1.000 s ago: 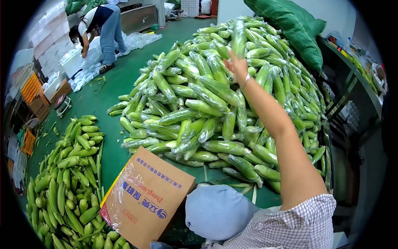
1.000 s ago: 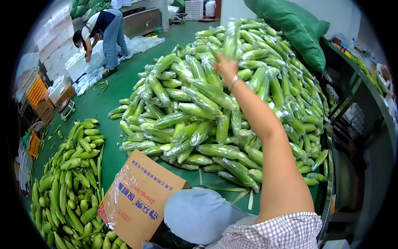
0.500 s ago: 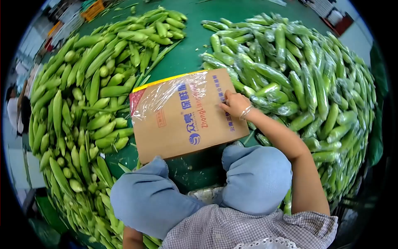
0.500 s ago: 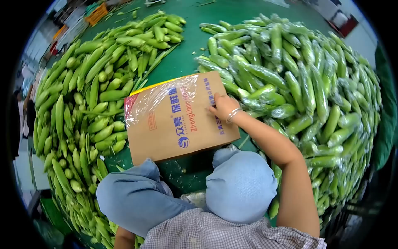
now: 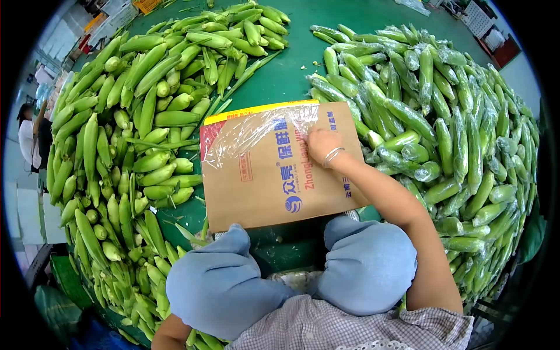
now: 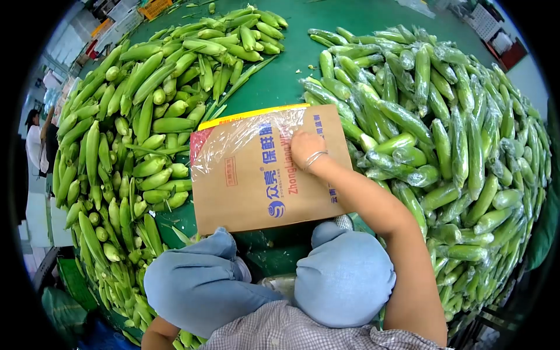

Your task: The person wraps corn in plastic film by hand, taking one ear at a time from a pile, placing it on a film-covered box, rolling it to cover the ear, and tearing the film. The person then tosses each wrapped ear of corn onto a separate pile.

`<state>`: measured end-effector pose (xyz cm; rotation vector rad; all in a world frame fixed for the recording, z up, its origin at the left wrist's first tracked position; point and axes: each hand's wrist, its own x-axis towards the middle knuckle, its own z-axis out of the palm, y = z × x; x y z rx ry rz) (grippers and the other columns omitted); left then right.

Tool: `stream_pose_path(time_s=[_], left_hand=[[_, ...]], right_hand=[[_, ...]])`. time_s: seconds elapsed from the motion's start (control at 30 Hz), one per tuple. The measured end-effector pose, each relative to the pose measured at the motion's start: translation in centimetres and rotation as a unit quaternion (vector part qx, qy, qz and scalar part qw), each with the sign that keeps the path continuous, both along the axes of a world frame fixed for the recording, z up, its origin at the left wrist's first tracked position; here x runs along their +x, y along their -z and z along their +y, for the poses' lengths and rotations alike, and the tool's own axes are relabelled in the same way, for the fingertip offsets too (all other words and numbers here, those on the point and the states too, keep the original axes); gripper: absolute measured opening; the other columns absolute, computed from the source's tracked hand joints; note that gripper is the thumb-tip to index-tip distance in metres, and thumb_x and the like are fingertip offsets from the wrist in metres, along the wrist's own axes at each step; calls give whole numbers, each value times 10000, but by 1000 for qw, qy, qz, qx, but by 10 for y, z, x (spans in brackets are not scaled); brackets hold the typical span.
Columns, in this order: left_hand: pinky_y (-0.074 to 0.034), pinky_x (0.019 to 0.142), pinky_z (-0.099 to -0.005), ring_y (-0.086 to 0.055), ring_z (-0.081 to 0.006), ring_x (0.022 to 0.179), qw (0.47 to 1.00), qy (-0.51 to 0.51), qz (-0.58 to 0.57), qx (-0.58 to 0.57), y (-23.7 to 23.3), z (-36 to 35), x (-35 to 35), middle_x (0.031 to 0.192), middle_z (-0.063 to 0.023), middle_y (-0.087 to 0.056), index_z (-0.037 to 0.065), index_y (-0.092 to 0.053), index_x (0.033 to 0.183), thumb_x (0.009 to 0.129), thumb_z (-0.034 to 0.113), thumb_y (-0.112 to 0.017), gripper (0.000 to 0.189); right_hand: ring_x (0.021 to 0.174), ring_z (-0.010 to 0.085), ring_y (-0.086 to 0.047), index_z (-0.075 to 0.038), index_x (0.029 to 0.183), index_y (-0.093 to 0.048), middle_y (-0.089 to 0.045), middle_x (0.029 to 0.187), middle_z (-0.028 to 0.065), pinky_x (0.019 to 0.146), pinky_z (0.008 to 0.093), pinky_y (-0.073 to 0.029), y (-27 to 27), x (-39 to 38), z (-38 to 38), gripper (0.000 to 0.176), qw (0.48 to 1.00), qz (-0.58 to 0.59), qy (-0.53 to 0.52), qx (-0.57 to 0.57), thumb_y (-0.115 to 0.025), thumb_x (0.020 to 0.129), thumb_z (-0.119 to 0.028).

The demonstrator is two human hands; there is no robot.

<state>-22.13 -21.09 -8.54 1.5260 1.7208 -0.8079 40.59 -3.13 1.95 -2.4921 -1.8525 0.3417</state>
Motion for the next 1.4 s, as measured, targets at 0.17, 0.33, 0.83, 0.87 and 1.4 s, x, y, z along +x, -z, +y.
stream_pose_path(time_s=[0.17, 0.33, 0.83, 0.87, 1.4], left_hand=[[-500, 728, -323, -583, -212, 889, 942, 299, 48, -144, -81, 69, 25, 1060, -127, -574, -7, -545, 1098, 758, 250, -635, 436], [-488, 760, -294, -596, -176, 863, 928, -42, -329, 170, -266, 196, 175, 992, -122, -598, -47, -507, 1105, 659, 139, -697, 519], [-401, 851, -372, -475, -327, 940, 740, 338, -467, 346, -135, 301, 445, 991, -155, -475, 42, -509, 1118, 611, 179, -724, 568], [-401, 851, -372, -475, -327, 940, 742, 339, -461, 351, -135, 303, 436, 991, -155, -475, 42, -509, 1118, 611, 179, -724, 568], [-444, 702, -399, -556, -333, 774, 840, 315, -409, 169, -198, 194, 298, 812, -166, -569, 12, -589, 801, 829, 148, -491, 170]], right_hand=[[687, 192, -626, -9, 736, -575, -622, 673, 121, 590, 303, -492, -9, 38, -26, 278, 963, 259, -45, -64, -483, 873, -233], [683, 94, -607, 0, 799, -563, -629, 763, 57, 591, 207, -497, -4, 50, -52, 216, 777, 612, 67, -133, -471, 898, -169], [999, 219, -492, -95, 1097, -527, -525, 1079, 84, 908, 313, -354, -22, 14, 41, 303, 827, 502, -98, 233, -532, 852, -272], [1024, 238, -477, -142, 1159, -501, -508, 1097, 89, 915, 341, -345, -1, 1, 56, 370, 872, 343, -203, 285, -538, 840, -327], [965, 265, -489, -255, 1255, -427, -518, 976, 82, 768, 428, -394, -18, -37, -46, 489, 923, -56, -344, 161, -530, 804, -414]])
